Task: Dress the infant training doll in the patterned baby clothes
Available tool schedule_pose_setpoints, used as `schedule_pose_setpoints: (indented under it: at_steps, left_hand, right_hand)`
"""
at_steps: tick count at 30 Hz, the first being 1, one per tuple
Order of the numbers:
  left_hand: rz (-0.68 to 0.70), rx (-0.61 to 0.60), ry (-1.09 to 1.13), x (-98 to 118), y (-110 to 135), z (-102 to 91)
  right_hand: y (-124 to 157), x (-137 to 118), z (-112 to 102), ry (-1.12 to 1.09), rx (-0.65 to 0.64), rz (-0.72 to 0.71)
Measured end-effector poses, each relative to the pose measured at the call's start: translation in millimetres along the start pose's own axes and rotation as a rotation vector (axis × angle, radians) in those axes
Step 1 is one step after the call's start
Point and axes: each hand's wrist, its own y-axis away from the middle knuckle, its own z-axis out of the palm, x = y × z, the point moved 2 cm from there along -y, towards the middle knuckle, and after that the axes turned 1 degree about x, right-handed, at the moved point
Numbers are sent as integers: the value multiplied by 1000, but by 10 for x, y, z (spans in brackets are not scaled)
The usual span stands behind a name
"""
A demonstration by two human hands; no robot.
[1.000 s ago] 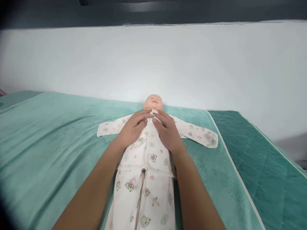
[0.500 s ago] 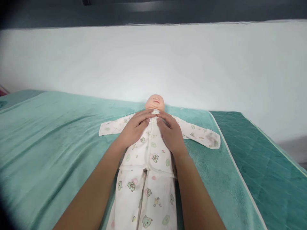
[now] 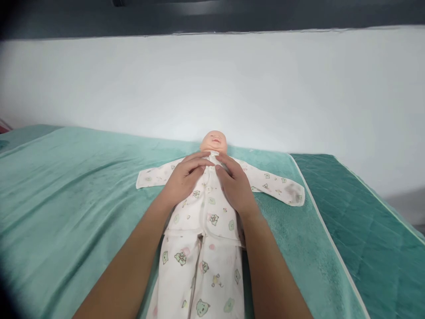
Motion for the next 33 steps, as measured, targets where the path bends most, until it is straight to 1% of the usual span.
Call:
schedule_pose_setpoints:
  at_steps: [5, 12, 19, 25, 33]
  left_hand:
    - [-11, 8, 30, 9, 5, -6]
    - [-8, 14, 69, -3, 3, -4]
    - [-11, 8, 66, -8, 1, -1]
    - [6, 27, 86, -12, 1, 1]
    - [-29, 54, 82, -28, 13, 0]
  right_hand:
    - [-14, 26, 0, 0, 8, -19]
    - [-25, 69, -13, 1, -27, -38]
    - [-27, 71, -22, -13, -54, -27]
    - [-37, 71, -19, -10, -42, -28]
    - [-25, 50, -18, -10, -41, 2]
